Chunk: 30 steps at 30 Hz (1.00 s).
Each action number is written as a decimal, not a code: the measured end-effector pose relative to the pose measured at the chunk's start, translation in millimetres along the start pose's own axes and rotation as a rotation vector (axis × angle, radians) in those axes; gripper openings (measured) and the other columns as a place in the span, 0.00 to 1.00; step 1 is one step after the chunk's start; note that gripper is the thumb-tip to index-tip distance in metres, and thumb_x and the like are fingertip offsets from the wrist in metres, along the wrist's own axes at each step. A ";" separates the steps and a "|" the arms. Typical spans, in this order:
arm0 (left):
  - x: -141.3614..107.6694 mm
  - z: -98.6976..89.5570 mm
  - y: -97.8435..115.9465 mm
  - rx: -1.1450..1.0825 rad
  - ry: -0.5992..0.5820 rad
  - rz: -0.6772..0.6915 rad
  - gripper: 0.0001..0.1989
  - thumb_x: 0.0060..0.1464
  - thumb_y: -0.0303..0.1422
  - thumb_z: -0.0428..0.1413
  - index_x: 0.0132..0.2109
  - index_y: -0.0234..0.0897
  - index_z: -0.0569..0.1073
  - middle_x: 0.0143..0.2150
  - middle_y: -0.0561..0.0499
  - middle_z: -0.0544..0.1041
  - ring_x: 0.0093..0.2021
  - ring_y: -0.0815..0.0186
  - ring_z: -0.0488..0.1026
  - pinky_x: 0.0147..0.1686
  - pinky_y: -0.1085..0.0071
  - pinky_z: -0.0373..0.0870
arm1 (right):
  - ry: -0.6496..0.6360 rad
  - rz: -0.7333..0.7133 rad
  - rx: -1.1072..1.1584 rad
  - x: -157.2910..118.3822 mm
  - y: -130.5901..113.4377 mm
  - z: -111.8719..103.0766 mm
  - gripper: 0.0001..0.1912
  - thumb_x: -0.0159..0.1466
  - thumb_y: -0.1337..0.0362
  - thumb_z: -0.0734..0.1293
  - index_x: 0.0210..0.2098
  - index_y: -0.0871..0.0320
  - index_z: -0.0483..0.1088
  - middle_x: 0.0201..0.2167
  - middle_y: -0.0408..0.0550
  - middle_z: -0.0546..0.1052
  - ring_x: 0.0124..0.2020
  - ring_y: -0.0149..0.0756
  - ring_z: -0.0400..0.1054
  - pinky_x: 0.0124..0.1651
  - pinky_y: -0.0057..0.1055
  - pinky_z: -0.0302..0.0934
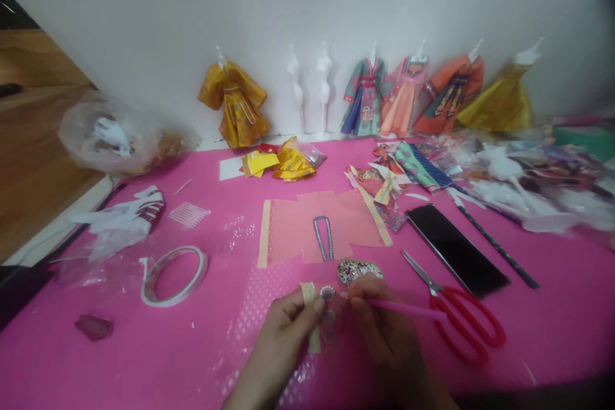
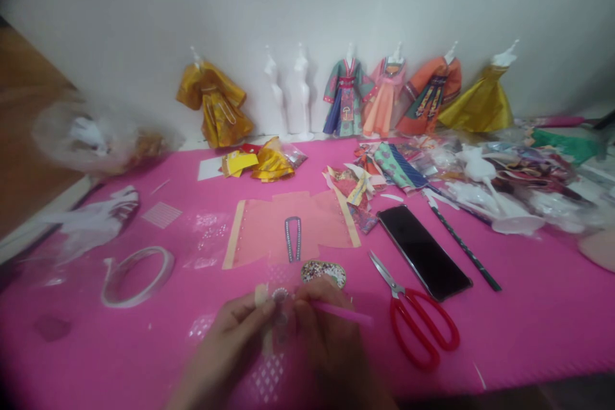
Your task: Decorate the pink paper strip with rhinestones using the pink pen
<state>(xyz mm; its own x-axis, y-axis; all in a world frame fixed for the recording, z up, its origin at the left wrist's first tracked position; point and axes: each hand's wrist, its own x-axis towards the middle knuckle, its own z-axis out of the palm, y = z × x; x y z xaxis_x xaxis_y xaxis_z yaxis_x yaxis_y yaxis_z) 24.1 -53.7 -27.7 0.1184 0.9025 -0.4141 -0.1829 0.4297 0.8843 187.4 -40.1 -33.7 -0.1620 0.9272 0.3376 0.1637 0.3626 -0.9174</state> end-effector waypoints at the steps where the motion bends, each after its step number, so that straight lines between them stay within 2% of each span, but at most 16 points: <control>1: -0.1 0.1 -0.1 0.003 0.000 -0.004 0.16 0.54 0.45 0.59 0.30 0.36 0.79 0.25 0.49 0.76 0.27 0.65 0.69 0.30 0.70 0.64 | 0.000 0.000 0.004 0.0 0.3 0.0 0.06 0.70 0.67 0.59 0.38 0.51 0.66 0.32 0.40 0.70 0.35 0.31 0.66 0.40 0.28 0.61; 7: 1.0 0.2 -1.3 0.001 0.017 0.016 0.15 0.53 0.45 0.60 0.31 0.37 0.80 0.27 0.49 0.77 0.27 0.66 0.69 0.28 0.71 0.63 | -0.007 -0.001 -0.008 1.9 0.3 -0.8 0.07 0.69 0.68 0.59 0.39 0.50 0.66 0.33 0.40 0.70 0.37 0.31 0.66 0.42 0.29 0.61; 16: 1.7 -1.2 -3.7 -0.032 -0.007 0.039 0.14 0.54 0.43 0.60 0.34 0.37 0.82 0.30 0.47 0.80 0.28 0.66 0.70 0.29 0.72 0.65 | -0.023 0.001 -0.017 1.0 1.3 -0.3 0.07 0.69 0.68 0.59 0.36 0.51 0.66 0.31 0.39 0.71 0.35 0.32 0.67 0.40 0.29 0.60; 21: 2.8 -2.4 -5.4 -0.050 -0.012 0.034 0.15 0.53 0.44 0.61 0.32 0.35 0.81 0.28 0.48 0.79 0.27 0.66 0.70 0.27 0.73 0.64 | -0.026 -0.015 -0.025 1.3 2.3 0.0 0.07 0.69 0.68 0.59 0.36 0.51 0.66 0.32 0.40 0.72 0.36 0.34 0.67 0.41 0.31 0.61; 26: 1.8 -3.0 -5.3 -0.093 -0.057 0.005 0.16 0.55 0.44 0.59 0.30 0.35 0.78 0.22 0.51 0.74 0.27 0.64 0.71 0.31 0.70 0.66 | 0.077 0.018 0.037 1.2 2.2 -3.0 0.06 0.69 0.65 0.59 0.37 0.52 0.67 0.32 0.43 0.72 0.35 0.36 0.69 0.39 0.31 0.64; 30: 1.8 -3.4 -8.8 -0.117 -0.023 -0.016 0.16 0.53 0.44 0.60 0.30 0.35 0.79 0.23 0.50 0.75 0.25 0.65 0.70 0.29 0.69 0.66 | 0.219 0.078 0.056 6.4 0.7 -15.3 0.09 0.70 0.63 0.59 0.34 0.53 0.66 0.30 0.42 0.70 0.32 0.33 0.68 0.36 0.29 0.63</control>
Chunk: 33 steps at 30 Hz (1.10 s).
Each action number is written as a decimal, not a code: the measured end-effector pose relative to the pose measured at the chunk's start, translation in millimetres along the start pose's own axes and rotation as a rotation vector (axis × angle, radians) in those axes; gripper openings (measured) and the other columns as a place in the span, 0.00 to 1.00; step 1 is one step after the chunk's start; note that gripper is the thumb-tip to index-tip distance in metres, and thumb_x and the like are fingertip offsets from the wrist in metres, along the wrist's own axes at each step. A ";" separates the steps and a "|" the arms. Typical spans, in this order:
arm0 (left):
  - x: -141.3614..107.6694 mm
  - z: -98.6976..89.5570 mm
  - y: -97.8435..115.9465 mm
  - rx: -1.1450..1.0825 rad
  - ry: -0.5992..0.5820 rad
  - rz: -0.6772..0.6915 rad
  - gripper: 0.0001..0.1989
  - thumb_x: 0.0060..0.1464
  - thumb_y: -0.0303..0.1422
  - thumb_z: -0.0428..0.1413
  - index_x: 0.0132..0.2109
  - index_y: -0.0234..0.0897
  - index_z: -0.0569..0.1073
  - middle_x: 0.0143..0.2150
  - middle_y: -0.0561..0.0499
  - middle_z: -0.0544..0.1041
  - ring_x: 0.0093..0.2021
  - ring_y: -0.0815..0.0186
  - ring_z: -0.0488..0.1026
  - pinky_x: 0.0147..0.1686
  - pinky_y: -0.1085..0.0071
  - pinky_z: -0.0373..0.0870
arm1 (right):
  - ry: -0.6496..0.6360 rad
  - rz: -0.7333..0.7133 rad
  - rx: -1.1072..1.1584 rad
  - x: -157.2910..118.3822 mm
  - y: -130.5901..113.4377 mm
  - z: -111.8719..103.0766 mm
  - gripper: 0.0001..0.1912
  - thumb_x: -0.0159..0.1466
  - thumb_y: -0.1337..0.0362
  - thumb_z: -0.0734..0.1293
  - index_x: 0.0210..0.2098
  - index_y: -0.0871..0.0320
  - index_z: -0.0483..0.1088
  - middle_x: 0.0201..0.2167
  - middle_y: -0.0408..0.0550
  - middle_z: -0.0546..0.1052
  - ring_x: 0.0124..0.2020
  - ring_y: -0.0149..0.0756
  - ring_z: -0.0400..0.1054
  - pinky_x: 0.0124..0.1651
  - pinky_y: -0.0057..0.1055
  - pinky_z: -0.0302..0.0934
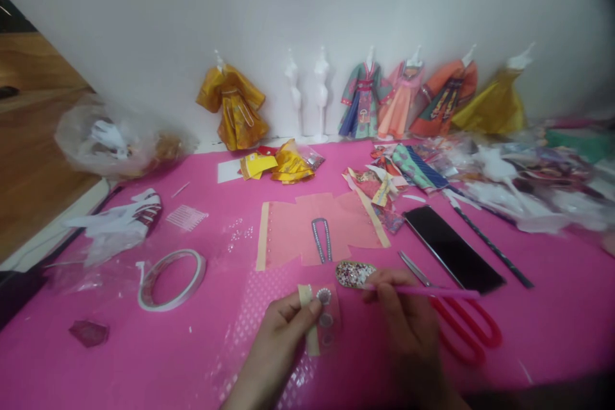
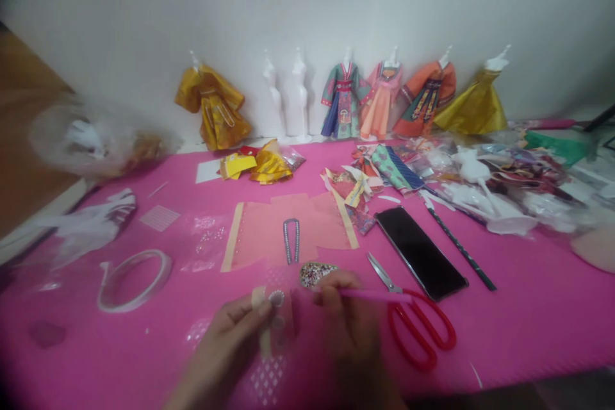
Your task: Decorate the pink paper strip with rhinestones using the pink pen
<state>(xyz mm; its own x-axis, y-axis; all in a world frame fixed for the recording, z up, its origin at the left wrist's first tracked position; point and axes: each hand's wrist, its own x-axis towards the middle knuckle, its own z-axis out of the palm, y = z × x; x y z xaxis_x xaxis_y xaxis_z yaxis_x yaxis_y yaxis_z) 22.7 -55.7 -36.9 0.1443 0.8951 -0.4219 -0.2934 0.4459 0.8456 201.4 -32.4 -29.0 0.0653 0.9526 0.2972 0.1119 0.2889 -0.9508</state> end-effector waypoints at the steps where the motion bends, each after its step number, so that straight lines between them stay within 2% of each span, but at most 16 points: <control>1: 0.1 -0.4 -0.5 -0.009 0.002 -0.005 0.15 0.53 0.44 0.61 0.30 0.35 0.79 0.24 0.49 0.76 0.26 0.64 0.71 0.29 0.69 0.65 | 0.038 0.033 -0.023 3.3 -0.4 -4.1 0.10 0.70 0.62 0.58 0.33 0.53 0.65 0.29 0.41 0.70 0.32 0.33 0.67 0.36 0.29 0.63; 3: 0.0 -1.6 -0.4 -0.012 -0.008 -0.008 0.15 0.54 0.43 0.60 0.31 0.34 0.79 0.26 0.48 0.77 0.26 0.64 0.71 0.29 0.69 0.65 | 0.066 0.099 -0.113 10.6 0.4 -13.0 0.13 0.71 0.59 0.58 0.30 0.54 0.64 0.27 0.41 0.69 0.30 0.34 0.66 0.35 0.30 0.62; 8: -3.4 -1.2 6.1 0.056 -0.011 0.006 0.14 0.54 0.42 0.61 0.31 0.34 0.78 0.26 0.49 0.77 0.27 0.66 0.69 0.30 0.71 0.62 | 0.000 0.186 -0.310 22.2 11.4 -26.9 0.14 0.69 0.56 0.58 0.29 0.55 0.64 0.25 0.43 0.70 0.27 0.37 0.66 0.31 0.33 0.58; 11: -7.6 4.5 11.2 0.028 0.036 -0.026 0.13 0.53 0.41 0.61 0.30 0.35 0.77 0.27 0.50 0.77 0.28 0.66 0.70 0.31 0.71 0.63 | -0.026 0.179 -0.386 23.8 17.3 -26.4 0.14 0.68 0.55 0.58 0.29 0.55 0.64 0.24 0.43 0.70 0.26 0.38 0.64 0.30 0.33 0.55; 14: -10.3 10.0 14.9 0.016 0.066 0.001 0.12 0.54 0.41 0.61 0.31 0.36 0.78 0.27 0.51 0.77 0.30 0.65 0.70 0.33 0.70 0.64 | -0.047 0.159 -0.441 24.6 19.7 -24.1 0.13 0.68 0.56 0.57 0.30 0.55 0.64 0.24 0.43 0.69 0.26 0.39 0.63 0.30 0.34 0.54; 19: -6.0 7.8 15.9 0.036 0.010 -0.031 0.14 0.53 0.43 0.61 0.33 0.35 0.81 0.28 0.48 0.79 0.29 0.64 0.71 0.31 0.71 0.66 | -0.068 0.119 -0.492 25.4 21.1 -24.0 0.13 0.68 0.57 0.57 0.29 0.55 0.63 0.26 0.45 0.70 0.29 0.40 0.64 0.33 0.35 0.54; 24: -4.6 6.0 16.5 0.022 -0.006 -0.050 0.14 0.53 0.43 0.61 0.30 0.36 0.80 0.26 0.49 0.79 0.27 0.66 0.70 0.29 0.73 0.66 | -0.081 0.110 -0.528 25.3 22.1 -25.1 0.14 0.68 0.57 0.57 0.30 0.56 0.64 0.27 0.48 0.71 0.30 0.42 0.65 0.34 0.35 0.54; 33: -10.0 15.4 19.9 0.002 0.065 -0.057 0.12 0.53 0.43 0.61 0.32 0.38 0.81 0.25 0.50 0.79 0.28 0.65 0.72 0.30 0.72 0.67 | -0.133 0.094 -0.554 26.4 19.1 -23.3 0.14 0.68 0.58 0.57 0.30 0.56 0.66 0.26 0.47 0.73 0.30 0.42 0.67 0.33 0.35 0.55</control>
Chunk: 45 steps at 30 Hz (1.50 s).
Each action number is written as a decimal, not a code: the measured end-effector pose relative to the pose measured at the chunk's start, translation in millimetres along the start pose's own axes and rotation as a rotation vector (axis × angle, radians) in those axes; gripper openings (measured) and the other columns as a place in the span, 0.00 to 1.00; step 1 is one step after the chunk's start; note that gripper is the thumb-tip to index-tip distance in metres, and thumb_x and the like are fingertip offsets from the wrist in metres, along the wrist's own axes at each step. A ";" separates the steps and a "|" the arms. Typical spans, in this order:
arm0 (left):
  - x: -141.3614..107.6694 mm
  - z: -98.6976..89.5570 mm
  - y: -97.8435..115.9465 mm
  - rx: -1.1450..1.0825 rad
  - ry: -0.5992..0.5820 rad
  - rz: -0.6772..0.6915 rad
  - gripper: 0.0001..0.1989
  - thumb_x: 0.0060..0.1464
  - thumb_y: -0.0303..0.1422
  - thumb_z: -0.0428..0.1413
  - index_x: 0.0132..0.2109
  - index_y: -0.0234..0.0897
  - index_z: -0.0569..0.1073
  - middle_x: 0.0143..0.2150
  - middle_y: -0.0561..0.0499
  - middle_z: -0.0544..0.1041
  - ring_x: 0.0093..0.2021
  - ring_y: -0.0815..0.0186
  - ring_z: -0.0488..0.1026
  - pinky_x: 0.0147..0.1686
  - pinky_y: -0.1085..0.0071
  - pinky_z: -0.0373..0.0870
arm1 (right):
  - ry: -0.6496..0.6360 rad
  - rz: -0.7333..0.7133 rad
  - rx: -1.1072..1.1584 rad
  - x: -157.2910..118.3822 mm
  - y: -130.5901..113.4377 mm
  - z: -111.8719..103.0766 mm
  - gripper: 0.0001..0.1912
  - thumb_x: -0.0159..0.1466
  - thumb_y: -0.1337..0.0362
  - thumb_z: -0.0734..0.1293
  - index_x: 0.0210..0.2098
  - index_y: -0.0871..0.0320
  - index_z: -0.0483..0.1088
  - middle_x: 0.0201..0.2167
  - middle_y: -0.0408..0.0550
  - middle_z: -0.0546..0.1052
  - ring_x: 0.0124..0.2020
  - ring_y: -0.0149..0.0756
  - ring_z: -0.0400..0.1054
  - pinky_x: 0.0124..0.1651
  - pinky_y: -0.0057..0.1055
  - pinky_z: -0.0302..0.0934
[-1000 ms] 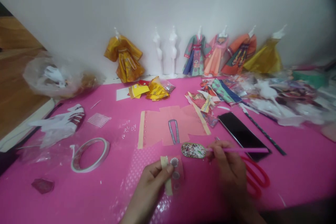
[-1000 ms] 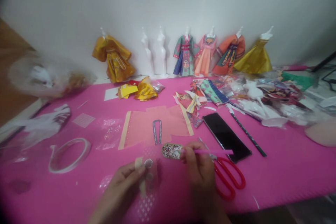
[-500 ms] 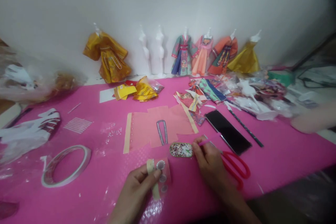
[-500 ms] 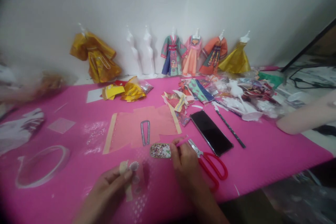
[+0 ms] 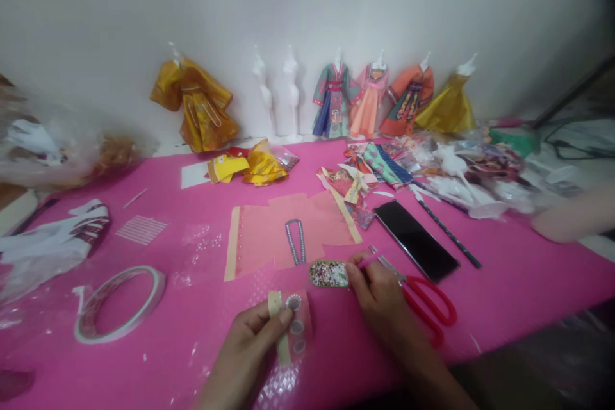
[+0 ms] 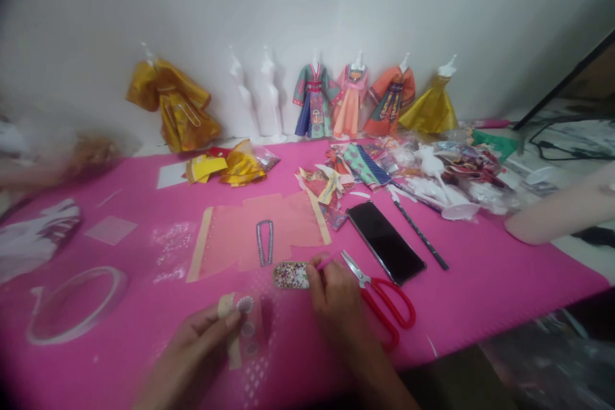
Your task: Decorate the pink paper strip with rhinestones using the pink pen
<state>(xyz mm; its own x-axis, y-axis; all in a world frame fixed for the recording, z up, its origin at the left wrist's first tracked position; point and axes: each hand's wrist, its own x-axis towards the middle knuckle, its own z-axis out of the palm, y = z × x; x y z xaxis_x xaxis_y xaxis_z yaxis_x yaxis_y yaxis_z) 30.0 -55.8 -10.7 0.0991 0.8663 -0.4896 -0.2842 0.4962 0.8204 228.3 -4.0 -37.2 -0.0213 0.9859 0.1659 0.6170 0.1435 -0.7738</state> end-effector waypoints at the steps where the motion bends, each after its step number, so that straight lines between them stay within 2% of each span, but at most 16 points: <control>1: 0.1 0.2 -0.1 -0.008 0.000 0.003 0.13 0.52 0.43 0.61 0.32 0.39 0.81 0.26 0.49 0.79 0.28 0.64 0.72 0.31 0.71 0.68 | -0.004 -0.003 -0.002 -0.1 -0.2 -0.2 0.14 0.68 0.58 0.57 0.31 0.56 0.67 0.26 0.47 0.73 0.30 0.42 0.67 0.33 0.35 0.55; 11: 1.1 -0.2 0.5 -0.038 -0.022 0.005 0.14 0.51 0.44 0.62 0.32 0.37 0.81 0.27 0.49 0.80 0.28 0.64 0.73 0.33 0.69 0.68 | -0.030 -0.015 -0.022 -1.1 -0.3 -0.2 0.14 0.69 0.58 0.56 0.34 0.57 0.68 0.29 0.49 0.75 0.32 0.43 0.69 0.35 0.36 0.57; 14: 0.3 0.8 0.5 -0.042 -0.023 0.004 0.13 0.51 0.43 0.62 0.32 0.37 0.81 0.27 0.48 0.80 0.28 0.63 0.73 0.30 0.69 0.68 | -0.036 -0.018 -0.026 -1.3 0.4 0.1 0.14 0.69 0.59 0.56 0.33 0.57 0.68 0.29 0.49 0.75 0.32 0.43 0.69 0.35 0.36 0.57; 22: -0.3 3.5 -0.7 -0.028 -0.014 0.059 0.11 0.54 0.39 0.61 0.31 0.36 0.80 0.27 0.49 0.79 0.27 0.64 0.71 0.31 0.70 0.67 | -0.036 -0.025 -0.035 -1.3 1.2 1.4 0.14 0.69 0.58 0.56 0.34 0.58 0.68 0.30 0.50 0.76 0.33 0.44 0.69 0.36 0.38 0.57; 31: 3.1 -2.3 -2.7 -0.058 -0.066 0.028 0.11 0.53 0.40 0.61 0.30 0.38 0.80 0.27 0.49 0.78 0.28 0.64 0.70 0.33 0.69 0.67 | -0.031 -0.026 -0.037 -1.5 2.0 1.8 0.14 0.68 0.58 0.56 0.34 0.58 0.68 0.29 0.50 0.75 0.32 0.45 0.69 0.35 0.38 0.58; 45: 1.1 0.5 -0.5 -0.043 -0.061 0.042 0.12 0.53 0.41 0.60 0.30 0.38 0.80 0.27 0.48 0.79 0.28 0.62 0.73 0.31 0.69 0.68 | -0.027 -0.031 -0.043 -1.5 3.5 2.9 0.14 0.68 0.59 0.56 0.33 0.57 0.68 0.29 0.50 0.75 0.32 0.44 0.69 0.35 0.37 0.58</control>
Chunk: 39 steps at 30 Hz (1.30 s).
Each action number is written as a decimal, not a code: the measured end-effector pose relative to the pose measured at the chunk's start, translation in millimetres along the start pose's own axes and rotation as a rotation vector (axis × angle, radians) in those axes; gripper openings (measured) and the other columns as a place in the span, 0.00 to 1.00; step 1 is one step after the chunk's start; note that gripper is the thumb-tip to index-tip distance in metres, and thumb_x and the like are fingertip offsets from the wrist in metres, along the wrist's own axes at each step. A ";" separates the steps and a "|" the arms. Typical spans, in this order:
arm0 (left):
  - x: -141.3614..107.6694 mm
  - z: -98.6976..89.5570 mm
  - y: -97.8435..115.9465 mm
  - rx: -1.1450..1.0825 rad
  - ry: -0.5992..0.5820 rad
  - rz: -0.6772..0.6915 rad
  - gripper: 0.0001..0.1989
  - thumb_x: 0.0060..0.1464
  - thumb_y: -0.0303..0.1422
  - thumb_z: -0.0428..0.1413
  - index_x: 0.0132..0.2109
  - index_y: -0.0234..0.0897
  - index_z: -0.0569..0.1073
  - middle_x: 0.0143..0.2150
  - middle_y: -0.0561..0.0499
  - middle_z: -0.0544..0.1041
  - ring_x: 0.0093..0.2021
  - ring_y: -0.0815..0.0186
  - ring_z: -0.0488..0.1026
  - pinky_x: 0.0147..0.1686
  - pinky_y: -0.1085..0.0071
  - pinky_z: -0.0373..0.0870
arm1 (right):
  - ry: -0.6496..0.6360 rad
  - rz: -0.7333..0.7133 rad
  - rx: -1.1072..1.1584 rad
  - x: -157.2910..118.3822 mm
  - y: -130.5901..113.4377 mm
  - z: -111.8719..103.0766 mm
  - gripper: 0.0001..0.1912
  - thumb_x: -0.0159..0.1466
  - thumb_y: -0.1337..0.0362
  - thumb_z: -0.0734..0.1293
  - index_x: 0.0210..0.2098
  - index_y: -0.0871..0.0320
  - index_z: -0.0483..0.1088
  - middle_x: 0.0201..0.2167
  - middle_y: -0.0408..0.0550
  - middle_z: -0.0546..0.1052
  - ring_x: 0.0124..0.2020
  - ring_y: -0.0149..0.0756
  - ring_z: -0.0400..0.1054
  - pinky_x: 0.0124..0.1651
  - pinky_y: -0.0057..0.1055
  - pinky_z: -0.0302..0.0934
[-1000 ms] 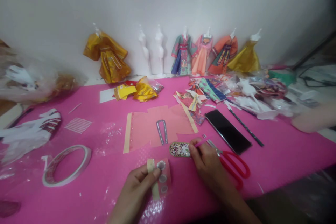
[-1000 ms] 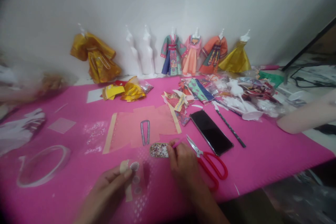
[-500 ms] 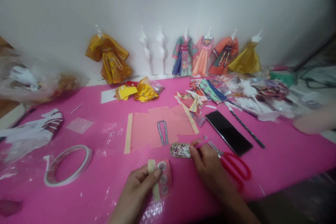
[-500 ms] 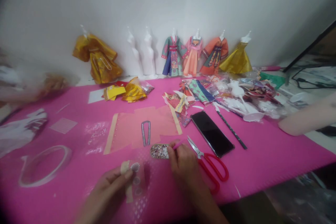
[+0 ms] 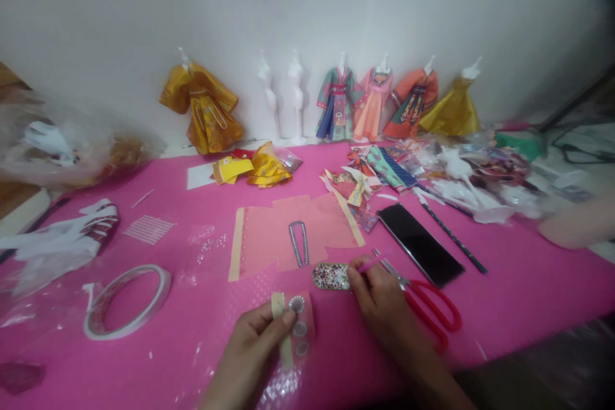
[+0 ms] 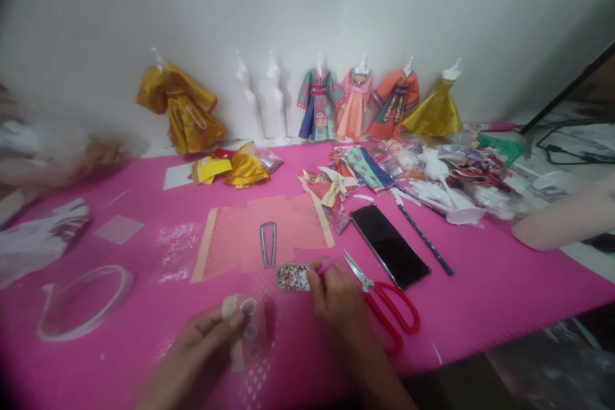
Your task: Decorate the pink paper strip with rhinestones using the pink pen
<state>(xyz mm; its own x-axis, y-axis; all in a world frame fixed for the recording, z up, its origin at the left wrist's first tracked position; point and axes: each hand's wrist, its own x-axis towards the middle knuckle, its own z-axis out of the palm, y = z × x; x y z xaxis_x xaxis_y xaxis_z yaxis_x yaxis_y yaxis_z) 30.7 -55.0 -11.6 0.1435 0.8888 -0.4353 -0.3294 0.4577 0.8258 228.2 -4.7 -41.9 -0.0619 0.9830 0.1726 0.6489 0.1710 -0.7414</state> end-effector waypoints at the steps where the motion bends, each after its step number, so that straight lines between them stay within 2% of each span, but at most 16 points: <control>1: 0.3 -0.2 -0.3 0.003 0.006 -0.004 0.12 0.53 0.41 0.61 0.30 0.37 0.80 0.27 0.48 0.79 0.28 0.62 0.73 0.31 0.69 0.68 | 0.000 0.002 0.000 -0.1 0.2 0.1 0.14 0.69 0.58 0.56 0.33 0.57 0.68 0.29 0.50 0.75 0.32 0.44 0.69 0.35 0.37 0.58; 5: 1.9 -2.3 -2.5 -0.008 0.018 -0.022 0.12 0.50 0.42 0.63 0.32 0.37 0.81 0.26 0.48 0.79 0.26 0.63 0.72 0.31 0.68 0.69 | 0.005 0.010 0.004 -0.4 0.5 0.1 0.14 0.68 0.58 0.56 0.34 0.58 0.68 0.28 0.50 0.75 0.31 0.44 0.69 0.34 0.37 0.57; 9: 2.0 -4.1 -3.0 -0.026 -0.010 -0.026 0.10 0.52 0.40 0.62 0.33 0.38 0.81 0.26 0.48 0.79 0.25 0.64 0.72 0.33 0.67 0.69 | 0.010 0.012 0.013 -0.2 0.3 -0.2 0.14 0.68 0.57 0.56 0.33 0.57 0.68 0.28 0.50 0.75 0.31 0.44 0.69 0.34 0.37 0.57; 14: 2.2 -5.8 -4.1 -0.010 -0.023 0.000 0.10 0.54 0.39 0.61 0.30 0.38 0.80 0.27 0.48 0.78 0.26 0.64 0.72 0.30 0.70 0.67 | 0.032 0.018 0.038 -0.4 0.3 -0.8 0.14 0.68 0.57 0.57 0.31 0.56 0.66 0.26 0.48 0.74 0.30 0.44 0.68 0.33 0.36 0.55; 18: 4.0 -9.9 -8.8 -0.050 -0.010 -0.028 0.11 0.52 0.39 0.63 0.29 0.36 0.78 0.25 0.50 0.77 0.26 0.66 0.71 0.31 0.70 0.66 | 0.058 0.048 0.075 -1.0 -1.0 -2.0 0.14 0.68 0.57 0.58 0.29 0.55 0.65 0.25 0.47 0.72 0.29 0.43 0.66 0.33 0.36 0.55; 23: 6.6 -13.5 -10.5 0.065 -0.020 0.007 0.12 0.50 0.39 0.64 0.29 0.34 0.79 0.25 0.50 0.77 0.26 0.68 0.69 0.29 0.74 0.62 | 0.069 0.077 0.176 -1.4 -3.9 -6.5 0.15 0.68 0.57 0.58 0.28 0.54 0.64 0.25 0.44 0.71 0.28 0.40 0.65 0.32 0.33 0.57; 28: 9.0 -13.6 -12.1 0.118 -0.020 0.021 0.14 0.51 0.42 0.63 0.30 0.33 0.79 0.25 0.50 0.77 0.25 0.68 0.68 0.28 0.73 0.61 | 0.106 0.092 0.313 -8.8 -14.7 -11.1 0.15 0.70 0.56 0.57 0.29 0.54 0.63 0.26 0.42 0.70 0.29 0.37 0.67 0.32 0.31 0.60; 31: 10.9 -15.4 -16.7 0.102 -0.007 -0.005 0.15 0.49 0.42 0.64 0.29 0.33 0.78 0.24 0.50 0.76 0.25 0.68 0.68 0.26 0.73 0.61 | 0.129 0.070 0.485 -18.6 -26.7 -3.4 0.14 0.70 0.58 0.59 0.29 0.55 0.65 0.26 0.42 0.70 0.30 0.34 0.66 0.34 0.28 0.61; 34: 13.0 -16.9 -20.8 0.060 0.007 -0.024 0.12 0.45 0.40 0.66 0.29 0.33 0.78 0.24 0.51 0.76 0.27 0.65 0.70 0.28 0.72 0.63 | 0.086 0.001 0.637 -28.3 -36.5 12.0 0.12 0.69 0.60 0.60 0.30 0.55 0.67 0.26 0.42 0.70 0.28 0.33 0.66 0.33 0.26 0.61; 39: 11.1 -9.6 -13.1 0.092 0.054 0.005 0.12 0.42 0.38 0.68 0.30 0.33 0.79 0.24 0.51 0.75 0.26 0.67 0.68 0.26 0.73 0.62 | 0.049 -0.081 0.657 -34.4 -37.7 29.5 0.07 0.69 0.61 0.61 0.34 0.53 0.67 0.28 0.43 0.72 0.30 0.35 0.68 0.34 0.28 0.64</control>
<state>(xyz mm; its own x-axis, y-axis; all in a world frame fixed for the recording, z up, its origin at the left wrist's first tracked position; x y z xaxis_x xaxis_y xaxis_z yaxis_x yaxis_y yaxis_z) 27.6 -51.3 -30.7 0.0909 0.8894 -0.4480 -0.2425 0.4561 0.8562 183.5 -43.1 -39.1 -0.0467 0.9640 0.2619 0.0455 0.2640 -0.9634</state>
